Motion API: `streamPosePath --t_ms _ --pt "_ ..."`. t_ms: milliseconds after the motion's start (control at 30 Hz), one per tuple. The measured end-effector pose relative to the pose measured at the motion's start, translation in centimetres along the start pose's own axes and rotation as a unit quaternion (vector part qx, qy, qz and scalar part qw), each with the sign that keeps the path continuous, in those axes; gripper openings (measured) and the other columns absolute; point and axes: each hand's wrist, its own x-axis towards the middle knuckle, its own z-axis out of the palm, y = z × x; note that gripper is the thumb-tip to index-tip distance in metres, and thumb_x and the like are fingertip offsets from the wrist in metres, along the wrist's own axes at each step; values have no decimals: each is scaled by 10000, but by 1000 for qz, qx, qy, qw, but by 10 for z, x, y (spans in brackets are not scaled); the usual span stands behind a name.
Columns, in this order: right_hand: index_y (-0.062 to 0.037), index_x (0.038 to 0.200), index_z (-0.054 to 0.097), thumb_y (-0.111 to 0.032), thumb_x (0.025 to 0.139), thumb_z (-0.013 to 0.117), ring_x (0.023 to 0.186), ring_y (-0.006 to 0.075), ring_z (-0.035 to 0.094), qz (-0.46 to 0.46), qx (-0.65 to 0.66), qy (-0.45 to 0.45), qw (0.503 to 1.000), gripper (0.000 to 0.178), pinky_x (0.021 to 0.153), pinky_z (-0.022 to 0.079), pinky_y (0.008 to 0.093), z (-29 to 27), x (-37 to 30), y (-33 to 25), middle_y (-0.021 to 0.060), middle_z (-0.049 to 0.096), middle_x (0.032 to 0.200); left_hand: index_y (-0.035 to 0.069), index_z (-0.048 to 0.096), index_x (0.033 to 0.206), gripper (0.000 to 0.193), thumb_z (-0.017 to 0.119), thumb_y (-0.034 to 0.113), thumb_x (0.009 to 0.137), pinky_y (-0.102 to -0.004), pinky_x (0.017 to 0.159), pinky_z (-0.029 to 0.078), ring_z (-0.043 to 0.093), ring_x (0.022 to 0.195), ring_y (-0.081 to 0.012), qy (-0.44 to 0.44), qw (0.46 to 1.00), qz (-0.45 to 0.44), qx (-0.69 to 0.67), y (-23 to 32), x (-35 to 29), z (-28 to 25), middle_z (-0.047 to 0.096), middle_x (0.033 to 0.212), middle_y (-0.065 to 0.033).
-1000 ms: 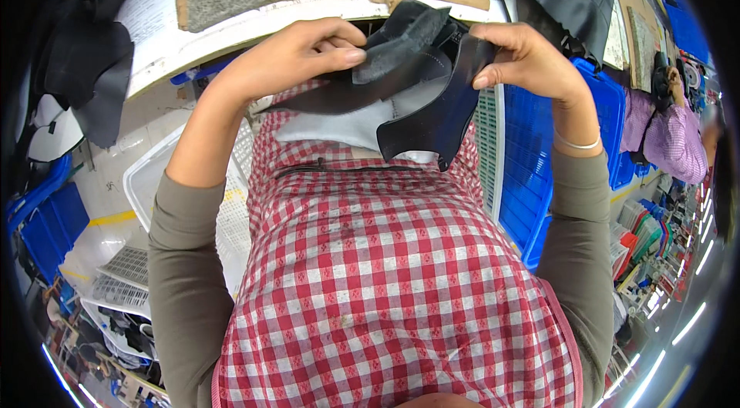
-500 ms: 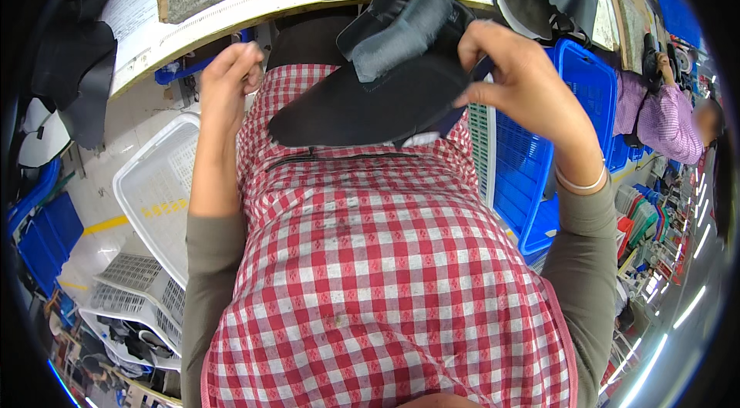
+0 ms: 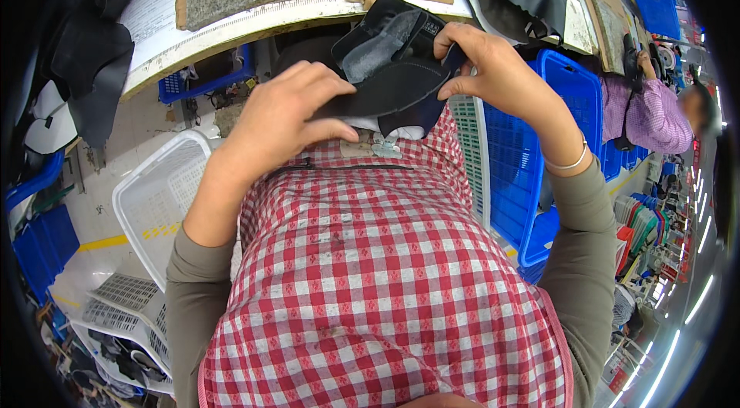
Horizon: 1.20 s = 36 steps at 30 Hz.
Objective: The person repeatedly picks up black shoe uppers and white insoles, aligns the insole to the upper, and presses the edges together by hand. They turn each assembled pair over to check the fit and set it aside on the table before moving to the next pair.
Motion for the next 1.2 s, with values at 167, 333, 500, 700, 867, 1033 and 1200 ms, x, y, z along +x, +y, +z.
streamPosePath --t_ms 167,333,500,700,867,1033,1200 --pt "-42 1112 574 -41 705 894 680 198 623 -29 -11 28 999 517 671 530 329 5 4 -17 90 635 1047 52 691 866 286 692 312 986 -407 623 548 682 671 -297 58 982 -102 145 10 22 -22 635 749 -123" --pt "-59 1011 562 -22 649 871 938 334 621 -151 -53 88 983 478 805 536 432 20 10 -56 102 586 931 5 757 967 310 690 305 1001 -337 650 518 640 656 -126 153 846 -430 -277 -22 2 -61 721 744 -113" --pt "-58 995 565 -50 660 872 912 346 618 -114 -54 123 984 455 774 528 438 30 25 -54 108 593 912 28 648 1181 375 790 171 866 -471 910 466 599 1033 -375 216 905 -153 332 -53 -11 -10 650 1113 -160" --pt "-57 960 577 -9 658 847 864 332 618 -53 -19 134 989 408 745 517 413 23 13 -36 105 614 886 56 695 1057 355 820 102 728 -373 835 494 617 1031 -279 205 967 136 66 51 38 -4 672 1139 -80" --pt "-51 962 565 -35 668 860 921 333 621 -17 -39 130 991 417 773 522 415 24 7 -44 102 623 914 86 681 997 221 693 148 785 -337 770 492 633 903 -196 148 955 216 137 34 55 -4 648 988 -21" --pt "-56 966 573 -49 670 873 950 341 619 -6 -22 111 994 422 790 526 432 19 2 -40 111 615 922 139 722 1026 229 750 223 814 -347 929 484 675 1085 -162 66 926 260 265 -25 22 -26 720 1001 29" --pt "-70 1004 609 -49 644 878 994 358 629 -60 -14 115 991 450 836 551 446 23 -6 -32 110 634 1001 173 760 1134 363 803 258 784 -457 1221 265 464 1448 -265 129 915 81 374 -8 41 -40 638 1452 74"
